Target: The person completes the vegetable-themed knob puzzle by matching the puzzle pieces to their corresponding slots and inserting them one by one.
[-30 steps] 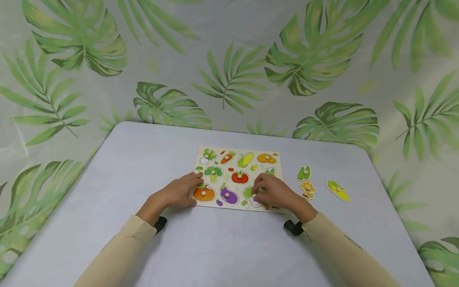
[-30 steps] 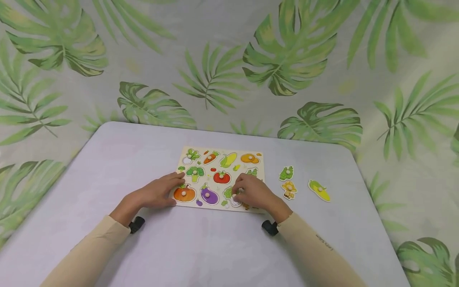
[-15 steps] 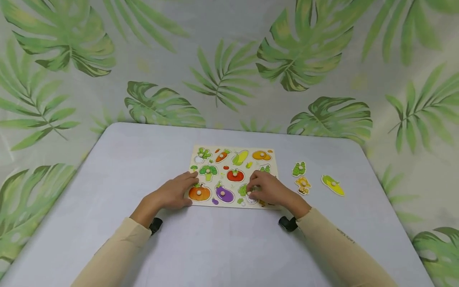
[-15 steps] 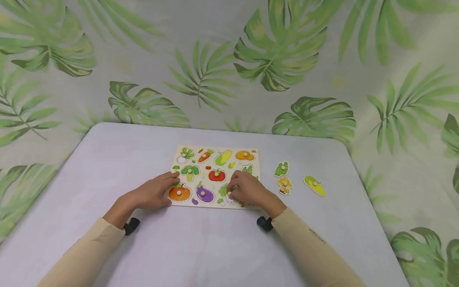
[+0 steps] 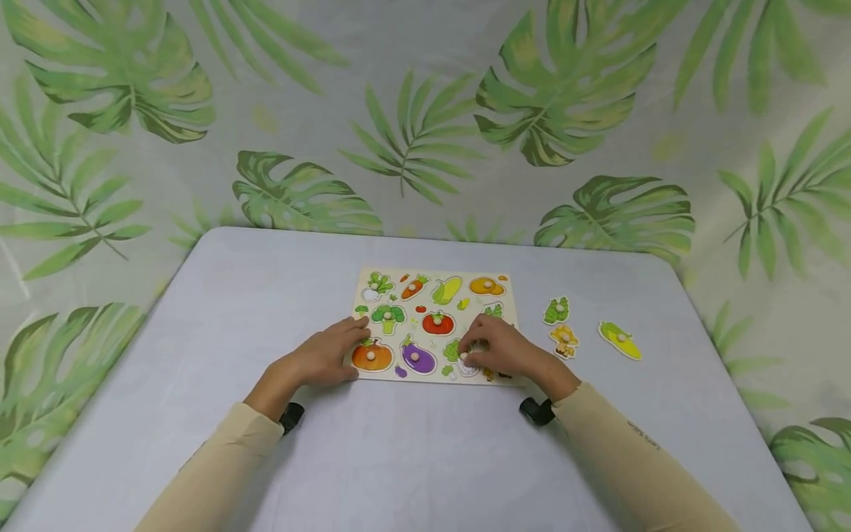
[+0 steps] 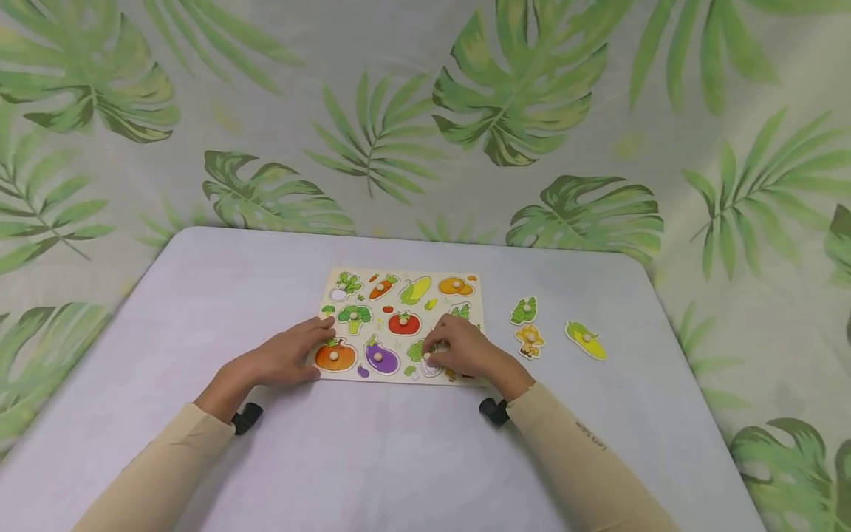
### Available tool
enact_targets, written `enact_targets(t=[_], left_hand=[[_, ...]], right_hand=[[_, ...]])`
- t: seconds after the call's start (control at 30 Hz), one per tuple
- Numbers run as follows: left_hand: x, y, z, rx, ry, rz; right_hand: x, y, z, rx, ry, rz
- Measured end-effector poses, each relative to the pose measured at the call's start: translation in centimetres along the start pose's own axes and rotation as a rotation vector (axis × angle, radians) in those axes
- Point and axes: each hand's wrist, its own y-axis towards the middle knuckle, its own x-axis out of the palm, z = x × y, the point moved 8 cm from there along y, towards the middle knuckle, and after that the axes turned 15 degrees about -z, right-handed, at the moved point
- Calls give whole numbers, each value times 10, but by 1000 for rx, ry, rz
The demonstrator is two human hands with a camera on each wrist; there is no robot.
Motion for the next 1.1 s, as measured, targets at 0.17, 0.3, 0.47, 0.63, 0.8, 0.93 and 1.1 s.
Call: enact_targets(t=[0.17,0.3,0.47,0.63,0.8,0.93,1.1], left_hand=[[0,1,1,-4,3,-1],[0,3,1,-2,2,-3],[0,2,2,3,0,-6],[0,1,2,6,17,-7],[-1,0,1,4,17,5],[-2,-1,1,9,3,4],[0,0,1,14,-5,4]], right_hand=[[2,-2,1,-3,-1,-3],[2,-4,4,4,-31,0],[1,-12,3,6,-57,9],[-5,-35,7,20,-20,34],[-22,-63,21,36,-47,119],[-35,-87,33,78,-77,173],[-51,-119,53,147,-120,233]])
